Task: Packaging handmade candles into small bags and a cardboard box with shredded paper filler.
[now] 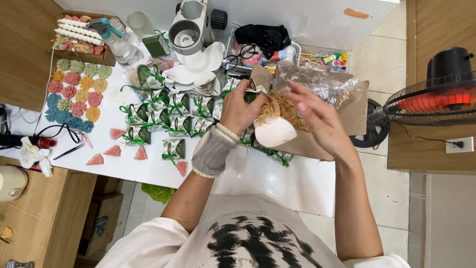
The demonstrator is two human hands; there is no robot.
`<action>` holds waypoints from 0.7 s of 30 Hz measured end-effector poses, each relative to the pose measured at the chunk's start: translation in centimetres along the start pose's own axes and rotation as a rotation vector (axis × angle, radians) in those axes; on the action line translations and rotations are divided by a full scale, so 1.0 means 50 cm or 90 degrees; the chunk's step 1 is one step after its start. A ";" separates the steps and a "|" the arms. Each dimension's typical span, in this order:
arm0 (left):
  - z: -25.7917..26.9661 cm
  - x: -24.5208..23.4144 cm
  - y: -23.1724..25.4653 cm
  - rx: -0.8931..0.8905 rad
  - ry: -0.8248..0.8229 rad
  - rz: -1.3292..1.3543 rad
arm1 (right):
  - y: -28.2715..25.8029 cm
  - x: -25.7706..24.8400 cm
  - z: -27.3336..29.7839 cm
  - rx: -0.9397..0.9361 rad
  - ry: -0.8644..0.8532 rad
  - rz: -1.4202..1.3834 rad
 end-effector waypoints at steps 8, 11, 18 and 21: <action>0.053 0.007 -0.031 -0.047 0.159 0.241 | 0.028 0.095 0.067 -0.021 0.238 -0.355; 0.106 -0.002 0.020 0.050 0.157 0.187 | 0.062 0.111 0.080 0.020 0.340 -0.389; 0.180 -0.028 0.062 0.150 0.117 0.219 | 0.079 0.141 0.085 0.073 0.318 -0.353; 0.206 -0.041 0.061 0.136 0.126 0.225 | 0.070 0.149 0.088 0.067 0.282 -0.314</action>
Point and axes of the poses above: each hand's wrist, its own z-axis away from the middle knuckle, its own x-axis out of the palm, y = z × x, the point moved 9 cm from there along -z, towards the middle knuckle, and after that the axes turned 4 degrees about -z, right-handed, at the moved point
